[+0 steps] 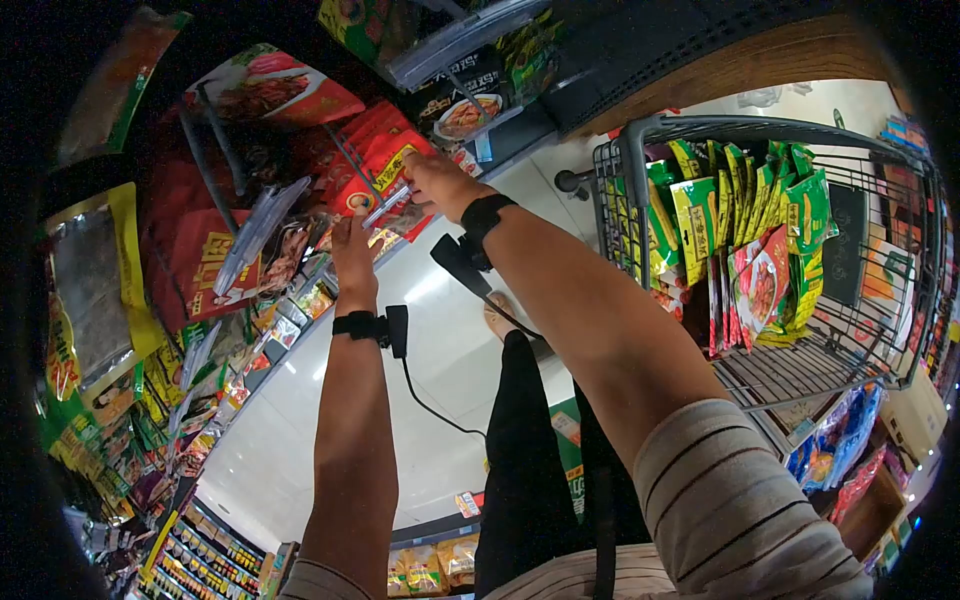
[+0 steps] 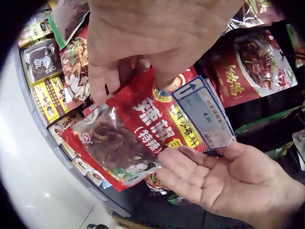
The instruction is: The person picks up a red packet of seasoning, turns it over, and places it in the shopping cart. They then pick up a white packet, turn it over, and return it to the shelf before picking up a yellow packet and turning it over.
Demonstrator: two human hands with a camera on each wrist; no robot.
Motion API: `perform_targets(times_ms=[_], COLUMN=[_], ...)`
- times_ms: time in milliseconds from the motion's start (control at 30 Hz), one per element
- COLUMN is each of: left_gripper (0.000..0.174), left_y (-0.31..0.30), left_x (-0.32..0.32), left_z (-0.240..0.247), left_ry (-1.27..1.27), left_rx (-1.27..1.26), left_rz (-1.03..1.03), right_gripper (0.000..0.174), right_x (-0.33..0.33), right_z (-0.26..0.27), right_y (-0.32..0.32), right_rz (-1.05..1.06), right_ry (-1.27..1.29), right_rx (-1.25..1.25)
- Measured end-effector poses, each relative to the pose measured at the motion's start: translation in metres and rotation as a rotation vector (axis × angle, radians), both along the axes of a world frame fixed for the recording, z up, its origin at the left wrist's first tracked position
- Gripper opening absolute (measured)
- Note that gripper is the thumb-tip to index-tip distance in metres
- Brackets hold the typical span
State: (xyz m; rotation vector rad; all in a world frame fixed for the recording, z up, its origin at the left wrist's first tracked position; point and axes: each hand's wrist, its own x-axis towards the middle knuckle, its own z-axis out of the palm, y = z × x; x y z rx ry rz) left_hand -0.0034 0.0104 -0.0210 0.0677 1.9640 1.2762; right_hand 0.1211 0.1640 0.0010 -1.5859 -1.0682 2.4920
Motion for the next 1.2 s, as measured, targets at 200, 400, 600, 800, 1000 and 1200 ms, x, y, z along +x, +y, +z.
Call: perform_targets(times_ms=[200,400,600,800,1000,1200], left_gripper=[0.048,0.061,0.06,0.069,0.074,0.053], left_y=[-0.022,0.002,0.018,0.016,0.008,-0.011], left_x=[0.006,0.018,0.001,0.0,0.006,0.002], left_z=[-0.016,-0.011,-0.024,-0.02,-0.004,-0.021], left_ry=[-0.273,-0.216,-0.127,-0.227,-0.226,-0.242], left_rx=[-0.047,-0.072,-0.114,-0.107,-0.105,-0.028], left_rz=[-0.191,-0.447,-0.452,-0.483,-0.519,-0.593], right_gripper=[0.072,0.068,0.067,0.069,0.071,0.073], right_x=[0.0,-0.004,-0.015,-0.006,0.007,0.021], right_z=[-0.013,-0.029,-0.025,-0.021,-0.009,0.021], right_y=[-0.002,-0.003,0.006,0.002,-0.009,-0.029], right_rz=[-0.037,-0.052,-0.083,-0.07,-0.058,-0.125], right_ry=[0.047,0.056,0.096,0.082,0.088,0.125], right_rx=[-0.098,-0.124,-0.047,-0.04,-0.067,-0.048])
